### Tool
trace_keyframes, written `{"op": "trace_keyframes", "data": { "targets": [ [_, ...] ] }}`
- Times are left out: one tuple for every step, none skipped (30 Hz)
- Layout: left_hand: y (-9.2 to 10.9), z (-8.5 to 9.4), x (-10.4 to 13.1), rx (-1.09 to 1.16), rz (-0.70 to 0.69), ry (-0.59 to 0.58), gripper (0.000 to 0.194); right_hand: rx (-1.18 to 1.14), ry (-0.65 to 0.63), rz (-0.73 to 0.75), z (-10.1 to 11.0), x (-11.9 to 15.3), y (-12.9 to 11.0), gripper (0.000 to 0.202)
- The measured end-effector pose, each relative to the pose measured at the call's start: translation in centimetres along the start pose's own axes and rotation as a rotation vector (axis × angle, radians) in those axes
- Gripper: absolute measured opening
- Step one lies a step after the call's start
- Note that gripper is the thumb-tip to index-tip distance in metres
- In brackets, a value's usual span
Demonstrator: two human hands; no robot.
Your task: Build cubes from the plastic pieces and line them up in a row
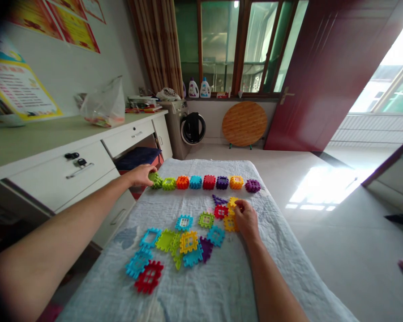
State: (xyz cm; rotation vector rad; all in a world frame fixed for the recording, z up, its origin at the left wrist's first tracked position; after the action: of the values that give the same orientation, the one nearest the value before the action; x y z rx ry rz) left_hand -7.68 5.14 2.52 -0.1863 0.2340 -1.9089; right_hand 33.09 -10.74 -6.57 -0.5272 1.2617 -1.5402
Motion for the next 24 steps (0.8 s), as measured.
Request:
{"op": "trace_keyframes", "data": {
  "targets": [
    [-0.3,-0.4,-0.5,-0.003,0.0,-0.019,0.051,0.002,0.0,-0.003,0.0,0.0,0.1,0.032],
    [-0.4,-0.8,-0.9,-0.002,0.001,-0.032,0.052,0.005,-0.001,-0.006,0.0,0.0,0.1,0.032],
    [-0.6,-1.2,-1.2,-0.001,0.002,-0.046,0.052,0.008,-0.002,-0.008,0.0,0.0,0.2,0.032],
    [-0.6,-1.6,-1.5,0.001,0.004,-0.062,0.053,0.011,-0.003,-0.009,0.0,-0.1,0.2,0.031],
    [-0.7,-1.9,-1.8,0.004,0.006,-0.076,0.054,0.015,-0.005,-0.008,0.0,-0.1,0.2,0.031],
    [-0.8,-2.3,-2.0,0.007,0.009,-0.091,0.055,0.017,-0.007,-0.007,0.0,-0.1,0.2,0.031],
    [-0.9,-2.6,-2.1,0.01,0.012,-0.105,0.055,0.019,-0.007,-0.004,0.0,-0.1,0.1,0.031],
    [-1.0,-2.9,-2.2,0.014,0.016,-0.119,0.056,0.021,-0.008,-0.001,0.0,-0.1,0.1,0.03],
    [-1.2,-3.2,-2.3,0.018,0.021,-0.132,0.057,0.021,-0.01,0.002,0.0,0.0,0.0,0.03],
    [-1.3,-3.6,-2.4,0.023,0.024,-0.144,0.057,0.021,-0.011,0.003,-0.1,0.0,0.0,0.03],
    [-1.4,-3.9,-2.5,0.029,0.027,-0.155,0.058,0.02,-0.012,0.002,-0.1,0.0,-0.1,0.03],
    [-1.5,-4.2,-2.6,0.035,0.029,-0.165,0.06,0.02,-0.012,0.001,-0.1,0.0,-0.1,0.03],
    [-1.6,-4.5,-2.7,0.042,0.031,-0.174,0.062,0.019,-0.012,-0.001,-0.1,0.0,-0.1,0.03],
    [-1.6,-4.8,-2.8,0.049,0.03,-0.182,0.066,0.017,-0.012,-0.002,-0.1,0.0,-0.1,0.03],
    [-1.6,-5.1,-2.9,0.057,0.028,-0.189,0.071,0.016,-0.012,-0.002,-0.1,0.0,-0.1,0.03],
    [-1.6,-5.3,-3.0,0.065,0.025,-0.196,0.076,0.017,-0.013,-0.001,-0.1,0.0,-0.1,0.03],
    [-1.5,-5.5,-3.1,0.072,0.02,-0.201,0.081,0.017,-0.014,0.001,-0.1,0.0,-0.1,0.031],
    [-1.4,-5.7,-3.1,0.079,0.015,-0.206,0.084,0.017,-0.014,0.001,-0.2,0.0,-0.1,0.031],
    [-1.3,-5.8,-3.2,0.084,0.01,-0.211,0.086,0.017,-0.014,-0.001,-0.2,0.0,0.0,0.031],
    [-1.2,-5.9,-3.2,0.087,0.006,-0.216,0.087,0.017,-0.013,-0.004,-0.2,0.0,0.0,0.032],
    [-1.0,-5.9,-3.2,0.088,0.002,-0.221,0.086,0.016,-0.015,-0.009,-0.2,0.0,0.1,0.032],
    [-0.9,-5.9,-3.3,0.089,-0.002,-0.227,0.083,0.015,-0.016,-0.014,-0.2,0.0,0.1,0.032],
    [-0.8,-5.8,-3.3,0.09,-0.007,-0.233,0.08,0.017,-0.018,-0.017,-0.2,0.0,0.1,0.032],
    [-0.7,-5.7,-3.3,0.091,-0.013,-0.239,0.076,0.021,-0.018,-0.018,-0.2,-0.1,0.1,0.031]
  ]
}}
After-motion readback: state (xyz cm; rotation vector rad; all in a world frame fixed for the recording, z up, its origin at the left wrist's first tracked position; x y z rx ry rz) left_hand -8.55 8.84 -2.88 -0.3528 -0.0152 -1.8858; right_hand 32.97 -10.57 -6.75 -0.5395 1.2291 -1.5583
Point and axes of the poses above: each hand's wrist, its own x-axis away from the middle knuckle, its own z-axis out of the back of the hand, y = z × x, the point moved 8 cm from there along -x, towards the middle knuckle, and after that the axes turned 13 degrees about -x, right-handed, at the moved point
